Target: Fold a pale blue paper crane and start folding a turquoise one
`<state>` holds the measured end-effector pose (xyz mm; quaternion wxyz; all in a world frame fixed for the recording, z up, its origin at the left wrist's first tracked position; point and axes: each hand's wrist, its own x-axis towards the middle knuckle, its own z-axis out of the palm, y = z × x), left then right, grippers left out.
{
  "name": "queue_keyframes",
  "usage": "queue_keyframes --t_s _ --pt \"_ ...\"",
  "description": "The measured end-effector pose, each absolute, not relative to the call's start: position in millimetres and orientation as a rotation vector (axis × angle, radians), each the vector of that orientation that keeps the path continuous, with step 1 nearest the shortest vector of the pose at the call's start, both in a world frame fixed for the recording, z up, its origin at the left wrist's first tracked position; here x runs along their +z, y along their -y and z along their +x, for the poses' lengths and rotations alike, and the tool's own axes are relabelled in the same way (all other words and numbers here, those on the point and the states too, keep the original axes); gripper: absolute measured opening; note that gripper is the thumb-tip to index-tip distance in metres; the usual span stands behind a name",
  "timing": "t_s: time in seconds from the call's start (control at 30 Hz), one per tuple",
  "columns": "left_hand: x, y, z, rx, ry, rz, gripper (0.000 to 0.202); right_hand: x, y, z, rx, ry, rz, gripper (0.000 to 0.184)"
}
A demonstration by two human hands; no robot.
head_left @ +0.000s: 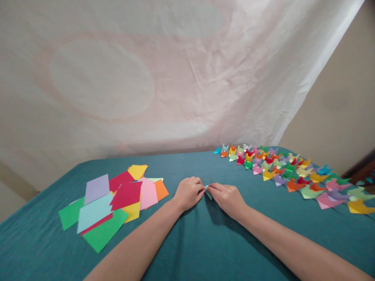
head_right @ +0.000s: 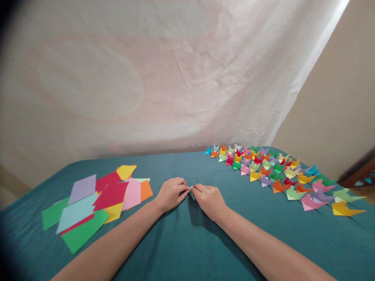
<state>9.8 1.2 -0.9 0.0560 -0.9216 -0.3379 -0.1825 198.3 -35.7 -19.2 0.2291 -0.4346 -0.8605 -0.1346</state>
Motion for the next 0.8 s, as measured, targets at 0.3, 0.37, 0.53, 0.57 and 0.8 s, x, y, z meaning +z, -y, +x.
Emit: queue_keyframes --t_s 0.3,0.37,0.53,0.57,0.8 --pt "6.4 0.9 19.7 -0.388 0.866 -2.646 0.019 -17.0 36.8 195.4 -0.367 2.348 -1.169 0.015" --pt "7.2 1.3 20.0 -0.382 0.853 -2.644 0.018 -16.9 36.4 195.4 -0.309 2.317 -1.180 0.014" --pt "9.0 2.2 18.3 -0.357 0.826 -2.652 0.018 -18.2 34.2 199.9 -0.106 2.224 -1.227 0.016" --pt "9.2 2.3 17.6 -0.350 0.828 -2.656 0.019 -18.7 33.7 201.3 -0.069 2.215 -1.227 0.017" --pt "7.3 0.8 8.2 -0.399 0.953 -2.777 0.018 -20.2 32.7 206.9 0.032 2.242 -1.211 0.017"
